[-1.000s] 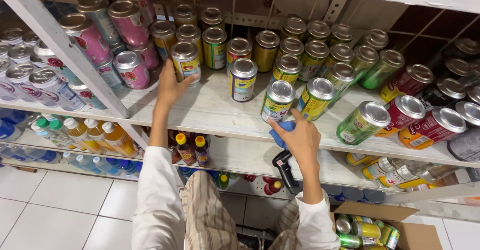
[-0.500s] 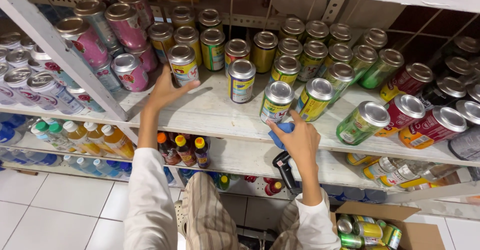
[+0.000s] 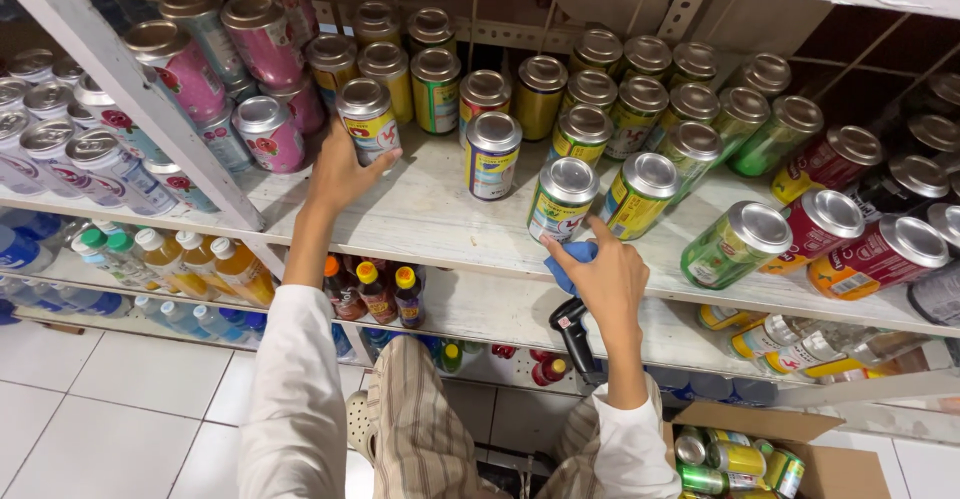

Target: Cleaning and organizing cans on grocery store shelves.

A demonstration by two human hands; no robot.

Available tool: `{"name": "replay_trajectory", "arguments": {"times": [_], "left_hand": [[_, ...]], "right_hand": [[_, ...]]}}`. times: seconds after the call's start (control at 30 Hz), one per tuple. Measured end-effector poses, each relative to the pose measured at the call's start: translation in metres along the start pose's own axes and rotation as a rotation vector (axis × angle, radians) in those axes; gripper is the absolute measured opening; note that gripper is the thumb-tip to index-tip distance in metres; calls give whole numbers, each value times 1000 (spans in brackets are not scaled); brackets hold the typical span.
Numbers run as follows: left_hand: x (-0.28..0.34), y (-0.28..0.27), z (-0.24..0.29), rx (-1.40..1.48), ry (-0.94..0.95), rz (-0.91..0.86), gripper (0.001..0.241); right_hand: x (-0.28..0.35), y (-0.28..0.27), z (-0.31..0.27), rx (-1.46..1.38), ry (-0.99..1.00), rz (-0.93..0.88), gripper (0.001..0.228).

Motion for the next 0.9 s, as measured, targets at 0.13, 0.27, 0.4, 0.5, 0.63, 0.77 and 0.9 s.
{"name": "replay_trajectory", "arguments": {"times": [0.13, 0.27, 0.4, 0.5, 0.63, 0.77, 0.9], "left_hand": [[5, -6, -2, 58, 3, 33, 78], [6, -9, -3, 65, 66, 125, 74], [6, -5, -12, -8, 38, 196, 76], [7, -7, -19, -49, -11, 225, 81], [9, -9, -19, -102, -27, 258, 85], [10, -17, -3, -3, -33, 238, 87], [21, -25, 21, 163, -90, 165, 91]], "right_hand": [[0, 0, -1, -24, 16, -21, 70], [0, 1, 0, -4, 6, 0, 72], [0, 1, 1, 2, 8, 0, 72], [0, 3, 2, -1, 7, 9, 72], [0, 3, 1, 4, 9, 13, 72], [0, 3, 1, 8, 8, 5, 69], [3, -3, -5, 10, 13, -4, 68]]}}
Point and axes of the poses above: each hand's wrist, its own x-axis away from the middle knuckle, its own y-axis out of the palm, z = x × y, the point moved 4 cm from there along -x, towards the middle knuckle, and after that the axes turned 12 degrees about -z, right-handed, at the moved point
